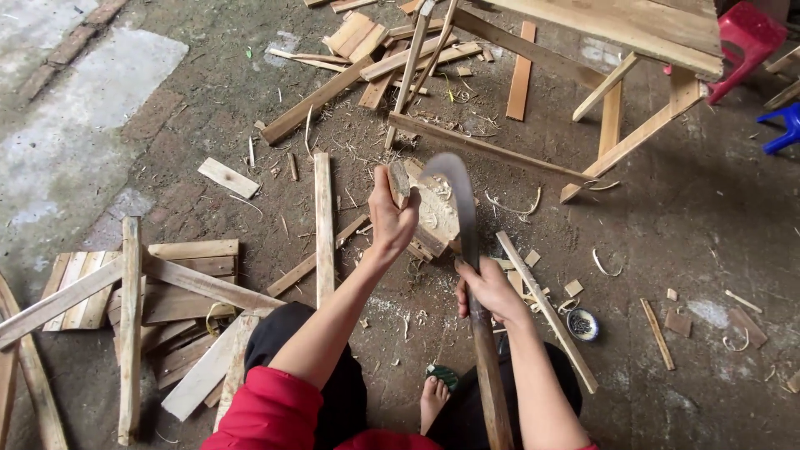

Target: The person is using a billhook to shave and split thin wooden slats, likely for furniture repair or construction.

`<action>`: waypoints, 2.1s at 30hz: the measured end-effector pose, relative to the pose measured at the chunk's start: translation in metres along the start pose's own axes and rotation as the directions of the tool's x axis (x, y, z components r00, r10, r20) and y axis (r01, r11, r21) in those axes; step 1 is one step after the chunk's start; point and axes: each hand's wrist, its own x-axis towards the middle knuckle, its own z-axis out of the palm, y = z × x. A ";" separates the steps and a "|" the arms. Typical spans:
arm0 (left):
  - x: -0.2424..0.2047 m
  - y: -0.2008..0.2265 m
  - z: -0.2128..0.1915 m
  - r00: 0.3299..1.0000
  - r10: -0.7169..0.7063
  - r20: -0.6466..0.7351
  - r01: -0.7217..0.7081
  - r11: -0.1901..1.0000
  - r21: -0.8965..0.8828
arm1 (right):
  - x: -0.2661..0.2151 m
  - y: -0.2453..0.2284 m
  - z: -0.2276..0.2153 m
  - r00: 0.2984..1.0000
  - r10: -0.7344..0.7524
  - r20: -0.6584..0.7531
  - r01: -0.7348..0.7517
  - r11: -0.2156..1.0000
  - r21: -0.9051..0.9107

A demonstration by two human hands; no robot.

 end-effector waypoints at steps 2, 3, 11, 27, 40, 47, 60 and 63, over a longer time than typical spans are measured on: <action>-0.003 -0.001 0.005 0.999 -0.032 0.028 0.031 0.999 0.010 | -0.026 -0.022 -0.005 0.986 -0.142 0.081 0.142 0.990 0.013; -0.004 -0.002 0.006 0.997 -0.060 0.057 0.058 0.998 0.026 | -0.038 -0.033 -0.007 0.945 -0.285 0.161 0.282 0.959 0.041; -0.008 -0.024 0.003 0.961 -0.179 0.209 0.149 0.977 0.154 | -0.028 -0.001 -0.004 0.884 -0.388 0.260 0.375 0.922 0.099; -0.012 -0.039 -0.036 0.763 -0.191 0.618 -0.087 0.916 0.391 | -0.001 0.004 0.021 0.865 -0.459 0.203 0.379 0.863 0.335; -0.013 -0.034 -0.028 0.809 -0.354 0.469 -0.012 0.788 0.616 | -0.022 -0.049 0.025 0.891 -0.309 0.333 0.090 0.839 0.537; -0.010 -0.026 -0.027 0.832 -0.379 0.405 0.010 0.739 0.674 | -0.015 -0.046 0.021 0.886 -0.273 0.375 -0.004 0.805 0.593; -0.011 0.026 -0.024 0.880 -0.225 0.418 -0.035 0.847 0.531 | 0.036 0.028 0.021 0.880 -0.383 0.281 0.117 0.749 0.653; -0.015 0.004 -0.021 0.906 -0.205 0.371 -0.043 0.827 0.560 | 0.031 0.024 0.021 0.875 -0.393 0.284 0.107 0.728 0.677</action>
